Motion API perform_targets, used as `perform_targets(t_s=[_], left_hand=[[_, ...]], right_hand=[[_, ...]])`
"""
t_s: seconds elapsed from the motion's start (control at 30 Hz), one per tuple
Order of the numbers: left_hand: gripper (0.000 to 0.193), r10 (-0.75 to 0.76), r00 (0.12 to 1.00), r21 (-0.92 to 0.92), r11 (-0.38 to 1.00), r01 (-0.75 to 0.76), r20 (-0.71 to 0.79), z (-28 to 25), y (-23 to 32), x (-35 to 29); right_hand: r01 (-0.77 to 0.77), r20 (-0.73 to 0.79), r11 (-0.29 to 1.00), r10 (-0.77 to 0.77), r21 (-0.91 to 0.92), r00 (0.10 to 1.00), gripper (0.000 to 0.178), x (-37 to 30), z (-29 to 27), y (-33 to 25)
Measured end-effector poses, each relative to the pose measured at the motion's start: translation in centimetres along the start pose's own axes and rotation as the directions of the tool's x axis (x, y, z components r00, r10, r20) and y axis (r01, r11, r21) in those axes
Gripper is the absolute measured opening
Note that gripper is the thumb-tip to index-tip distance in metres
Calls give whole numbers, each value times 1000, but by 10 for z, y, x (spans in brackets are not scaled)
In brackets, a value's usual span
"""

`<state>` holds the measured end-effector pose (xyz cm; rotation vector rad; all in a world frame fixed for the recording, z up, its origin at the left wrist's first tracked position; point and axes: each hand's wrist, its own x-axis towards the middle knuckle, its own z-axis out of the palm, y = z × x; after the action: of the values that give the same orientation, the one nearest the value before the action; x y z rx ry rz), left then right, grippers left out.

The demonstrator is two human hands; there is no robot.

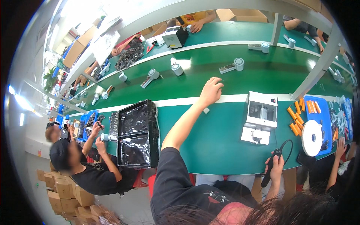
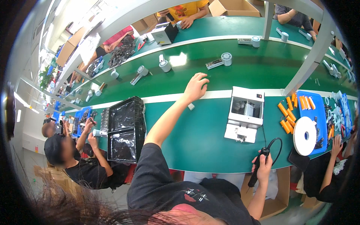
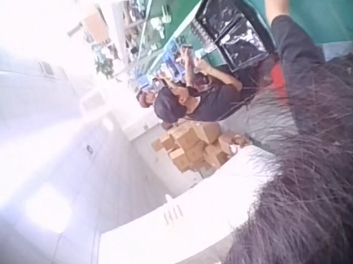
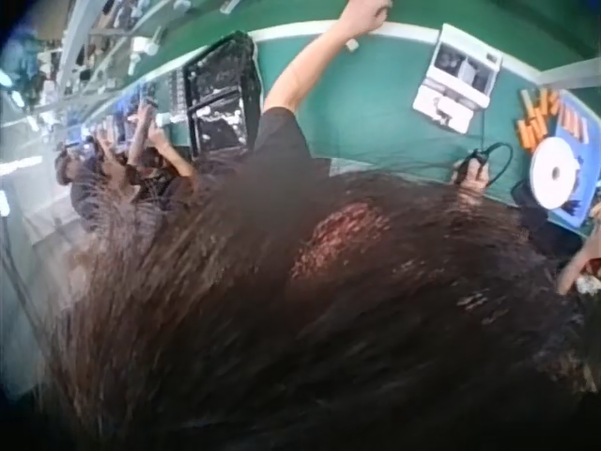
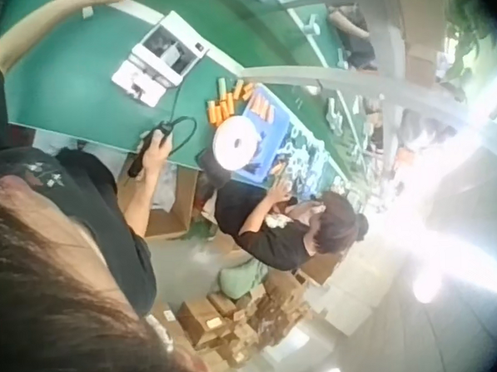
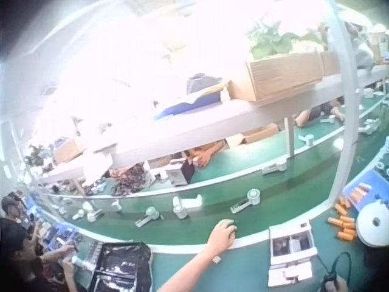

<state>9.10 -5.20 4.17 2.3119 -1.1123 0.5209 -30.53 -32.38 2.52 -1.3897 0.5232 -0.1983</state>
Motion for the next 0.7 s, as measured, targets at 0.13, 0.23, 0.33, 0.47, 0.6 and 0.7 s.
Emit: perform_targets(t_s=[0.13, 0.23, 0.33, 0.47, 0.6, 0.7], left_hand=[[9, -179, 983, 78, 981, 177, 27, -47, -31, -48], [10, -336, 941, 225, 915, 334, -31, -97, -80, -79], [25, -630, 773, 239, 740, 628, -81, -160, -131, -88], [44, -752, 648, 383, 568, 729, -117, -203, -195, -100], [55, -875, 480, 524, 383, 761, -59, -194, -235, -86], [58, -926, 367, 517, 272, 812, -90, -214, -247, -125]], right_hand=[[15, 20, 1000, -16, 3, 1000, 34, 4, -2, -3], [-3, 14, 1000, 3, -18, 1000, 33, 9, -2, -1], [-13, -6, 999, 13, -37, 1000, 33, 11, 0, -1], [-10, -43, 999, 8, -49, 999, 36, 11, -1, 5], [-42, -147, 996, 30, -82, 989, 39, -2, 1, 8], [-43, -125, 995, 32, -88, 992, 37, 19, 18, -6]])
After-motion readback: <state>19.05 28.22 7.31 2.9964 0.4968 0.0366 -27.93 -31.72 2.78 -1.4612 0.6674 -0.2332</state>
